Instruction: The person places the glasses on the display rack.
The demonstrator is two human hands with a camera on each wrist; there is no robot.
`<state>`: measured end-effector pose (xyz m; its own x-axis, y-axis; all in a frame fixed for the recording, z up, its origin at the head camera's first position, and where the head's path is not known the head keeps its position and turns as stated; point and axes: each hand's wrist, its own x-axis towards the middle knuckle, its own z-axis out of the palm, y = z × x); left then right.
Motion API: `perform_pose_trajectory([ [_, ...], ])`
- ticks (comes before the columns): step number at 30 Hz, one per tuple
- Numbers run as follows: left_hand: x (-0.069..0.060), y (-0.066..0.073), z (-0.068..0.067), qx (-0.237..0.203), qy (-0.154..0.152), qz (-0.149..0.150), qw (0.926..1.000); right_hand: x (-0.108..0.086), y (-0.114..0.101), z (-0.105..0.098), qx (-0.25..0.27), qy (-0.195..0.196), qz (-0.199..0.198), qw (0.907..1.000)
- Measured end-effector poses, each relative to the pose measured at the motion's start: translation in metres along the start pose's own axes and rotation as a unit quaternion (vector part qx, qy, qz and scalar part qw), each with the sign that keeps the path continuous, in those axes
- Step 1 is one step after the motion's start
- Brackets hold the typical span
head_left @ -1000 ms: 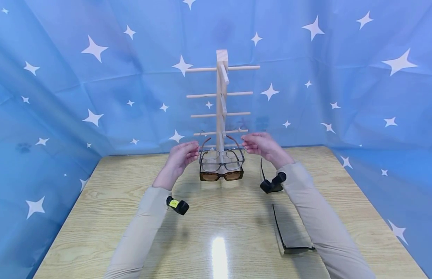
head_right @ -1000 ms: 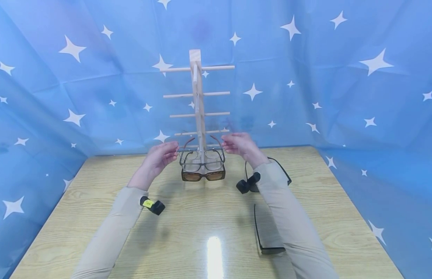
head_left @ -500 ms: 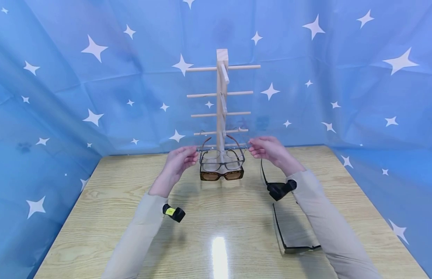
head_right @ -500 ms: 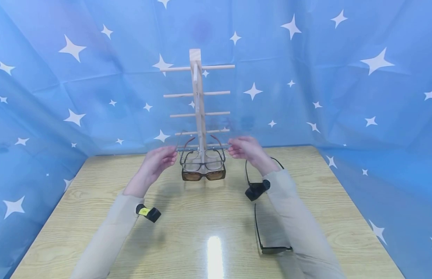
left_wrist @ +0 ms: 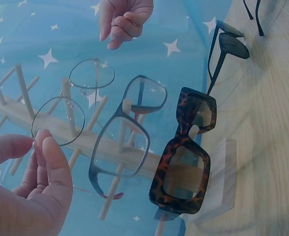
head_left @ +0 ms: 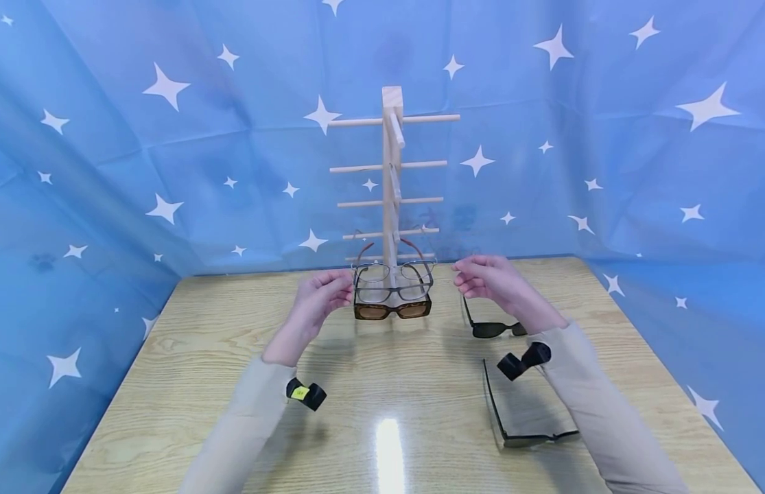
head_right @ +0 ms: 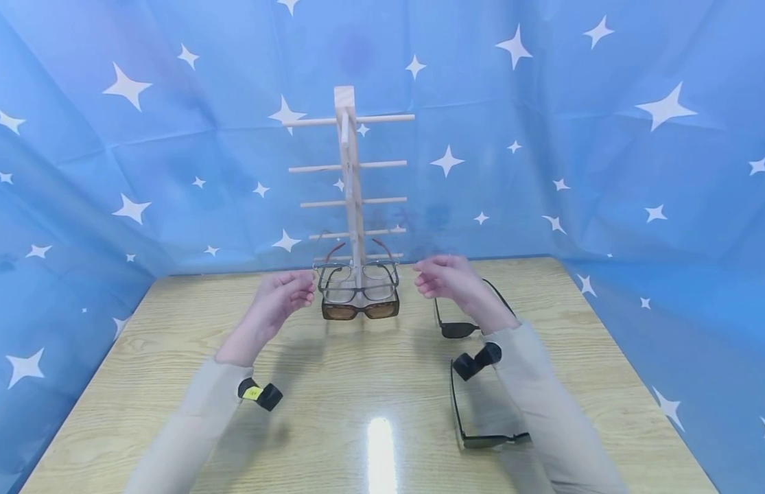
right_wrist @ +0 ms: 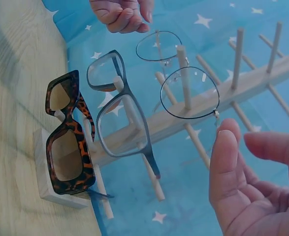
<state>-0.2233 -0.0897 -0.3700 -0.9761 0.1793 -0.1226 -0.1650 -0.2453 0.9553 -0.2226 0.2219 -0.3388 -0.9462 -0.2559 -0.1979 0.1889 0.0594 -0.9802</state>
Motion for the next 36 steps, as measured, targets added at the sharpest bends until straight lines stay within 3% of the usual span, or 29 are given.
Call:
perform_pose_trajectory([
  [24, -0.020, -0.043, 0.034, 0.023, -0.070, 0.000, 0.9973, -0.059, 0.032, -0.032, 0.011, 0.005, -0.037, 0.9992],
  [36, -0.021, -0.063, 0.047, 0.039, -0.089, -0.018, 0.9951, -0.077, 0.049, -0.042, 0.001, 0.016, -0.042, 0.9990],
])
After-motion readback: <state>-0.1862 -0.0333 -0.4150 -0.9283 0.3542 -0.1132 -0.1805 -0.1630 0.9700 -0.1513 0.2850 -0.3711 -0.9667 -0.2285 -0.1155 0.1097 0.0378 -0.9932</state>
